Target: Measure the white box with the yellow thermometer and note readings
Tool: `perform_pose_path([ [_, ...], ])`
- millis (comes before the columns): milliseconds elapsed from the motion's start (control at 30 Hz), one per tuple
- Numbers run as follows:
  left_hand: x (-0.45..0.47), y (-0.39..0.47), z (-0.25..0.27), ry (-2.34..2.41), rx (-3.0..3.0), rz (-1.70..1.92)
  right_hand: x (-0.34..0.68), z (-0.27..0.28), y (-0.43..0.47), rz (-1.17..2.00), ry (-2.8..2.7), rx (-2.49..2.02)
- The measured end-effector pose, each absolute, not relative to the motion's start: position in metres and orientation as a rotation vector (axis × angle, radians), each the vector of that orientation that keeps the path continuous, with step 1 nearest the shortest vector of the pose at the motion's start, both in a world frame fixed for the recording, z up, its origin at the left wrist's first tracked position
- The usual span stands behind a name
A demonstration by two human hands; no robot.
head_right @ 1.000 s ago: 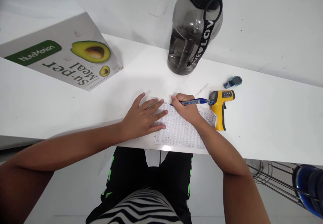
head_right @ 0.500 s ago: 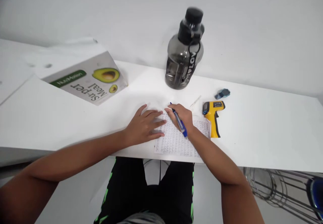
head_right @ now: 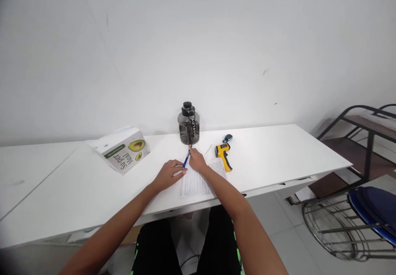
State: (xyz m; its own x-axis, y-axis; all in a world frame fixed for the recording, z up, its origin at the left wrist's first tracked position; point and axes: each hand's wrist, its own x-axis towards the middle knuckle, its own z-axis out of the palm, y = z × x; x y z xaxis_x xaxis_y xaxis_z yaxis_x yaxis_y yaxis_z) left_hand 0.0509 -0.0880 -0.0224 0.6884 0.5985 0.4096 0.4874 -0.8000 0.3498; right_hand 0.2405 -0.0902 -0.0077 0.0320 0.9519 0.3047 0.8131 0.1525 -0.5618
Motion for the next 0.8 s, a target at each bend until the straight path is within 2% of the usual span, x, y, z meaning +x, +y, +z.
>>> perform_pose_path([
  [133, 0.046, -0.107, -0.026, 0.969, 2.717, 0.639, 0.262, 0.029, -0.103, 0.359, -1.768, -1.852],
  [267, 0.041, -0.146, -0.033, 1.341, 2.66, 0.523, 0.301, 0.047, -0.137, 0.253, -1.62, -2.101],
  [367, 0.039, -0.169, -0.033, 1.601, 2.565, 0.526, 0.327, 0.042, -0.159, 0.224, -1.422, -2.335],
  [567, 0.019, -0.18, -0.022, 1.739, 2.476, 0.548, 0.352, 0.018, -0.163, 0.495, -1.33, -2.474],
  [667, -0.002, -0.174, -0.015, 1.871, 2.351, 0.763, 0.359, 0.013, -0.163, 0.515, -1.37, -2.419],
  [800, -0.033, -0.148, 0.003, 2.081, 1.94, 1.37, 0.369, 0.009, -0.174, 0.518, -1.371, -2.304],
])
